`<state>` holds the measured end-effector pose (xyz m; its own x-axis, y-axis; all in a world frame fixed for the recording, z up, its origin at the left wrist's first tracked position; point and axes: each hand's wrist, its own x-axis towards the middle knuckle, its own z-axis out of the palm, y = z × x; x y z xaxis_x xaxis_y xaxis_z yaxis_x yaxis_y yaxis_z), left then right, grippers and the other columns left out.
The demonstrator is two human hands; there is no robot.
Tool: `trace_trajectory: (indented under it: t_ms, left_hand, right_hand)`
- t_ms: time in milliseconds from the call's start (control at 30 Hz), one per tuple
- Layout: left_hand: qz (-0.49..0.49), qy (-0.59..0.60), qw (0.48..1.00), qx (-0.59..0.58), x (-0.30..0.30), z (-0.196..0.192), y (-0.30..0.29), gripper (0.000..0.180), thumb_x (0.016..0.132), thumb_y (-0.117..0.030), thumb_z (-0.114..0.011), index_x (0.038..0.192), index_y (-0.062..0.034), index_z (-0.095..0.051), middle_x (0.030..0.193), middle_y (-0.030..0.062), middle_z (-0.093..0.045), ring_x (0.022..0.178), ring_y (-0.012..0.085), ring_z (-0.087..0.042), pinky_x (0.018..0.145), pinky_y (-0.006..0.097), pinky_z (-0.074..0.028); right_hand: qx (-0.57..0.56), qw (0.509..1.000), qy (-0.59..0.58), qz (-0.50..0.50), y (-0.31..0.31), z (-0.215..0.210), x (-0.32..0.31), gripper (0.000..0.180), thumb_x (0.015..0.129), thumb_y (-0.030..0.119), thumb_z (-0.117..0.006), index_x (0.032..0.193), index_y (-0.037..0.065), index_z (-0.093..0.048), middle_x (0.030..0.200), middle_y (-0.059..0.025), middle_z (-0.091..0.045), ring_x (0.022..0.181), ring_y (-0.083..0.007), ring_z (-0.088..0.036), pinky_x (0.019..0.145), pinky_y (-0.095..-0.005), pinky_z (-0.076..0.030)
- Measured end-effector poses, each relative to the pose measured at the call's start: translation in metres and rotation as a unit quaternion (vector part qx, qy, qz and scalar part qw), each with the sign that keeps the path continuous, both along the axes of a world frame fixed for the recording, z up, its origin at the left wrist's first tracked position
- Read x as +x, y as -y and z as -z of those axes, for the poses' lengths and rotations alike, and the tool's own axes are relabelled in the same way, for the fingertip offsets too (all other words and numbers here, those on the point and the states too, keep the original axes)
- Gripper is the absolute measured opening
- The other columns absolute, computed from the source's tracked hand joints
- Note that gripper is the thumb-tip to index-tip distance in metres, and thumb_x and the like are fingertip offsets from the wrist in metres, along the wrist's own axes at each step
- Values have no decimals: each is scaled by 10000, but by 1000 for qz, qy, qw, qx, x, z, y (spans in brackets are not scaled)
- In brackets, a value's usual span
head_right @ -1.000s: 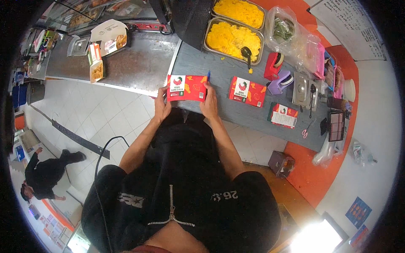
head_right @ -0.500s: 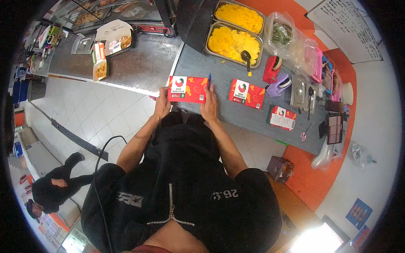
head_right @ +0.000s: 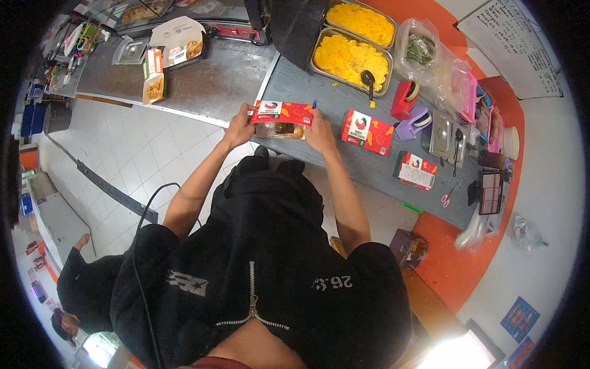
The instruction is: Assembling multiple food boxes into a complete order based on a receipt.
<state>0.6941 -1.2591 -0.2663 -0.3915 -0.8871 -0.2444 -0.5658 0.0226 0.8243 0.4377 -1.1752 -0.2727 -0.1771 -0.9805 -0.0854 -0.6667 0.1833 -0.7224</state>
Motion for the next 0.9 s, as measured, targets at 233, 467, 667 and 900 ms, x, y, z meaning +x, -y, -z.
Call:
trace_trajectory:
  t_ms: [233,467,667,900]
  left_hand:
    - [-11,33,997,68,-1,-17,5,461,831,-176,-668,1210,-45,-442,864,284,-665,898,466,-656,798,483,-500]
    - [-123,54,985,-110,-21,8,-7,388,788,-132,-714,1113,27,-575,885,247,-707,854,362,-708,761,418,-537]
    - [-133,21,981,-140,-21,19,-3,259,787,-183,-715,959,10,-701,836,247,-692,831,427,-677,745,437,-530]
    - [-113,60,980,-152,-17,20,-5,228,773,-167,-706,923,5,-698,823,240,-685,839,428,-666,736,445,-518]
  right_hand:
    - [45,999,13,28,-1,-17,8,357,873,64,-512,1224,6,-499,1103,-302,-640,1072,-479,-595,926,-512,-467]
    - [-127,989,-34,71,-2,14,16,265,849,47,-626,1102,23,-551,976,-232,-690,907,-369,-689,778,-414,-533]
    - [-126,985,48,106,14,36,4,231,816,66,-708,1006,35,-581,859,-169,-717,771,-264,-718,685,-329,-535]
    - [-138,989,-17,47,14,26,7,375,769,97,-727,1126,96,-613,1006,-190,-641,960,-368,-624,844,-424,-505]
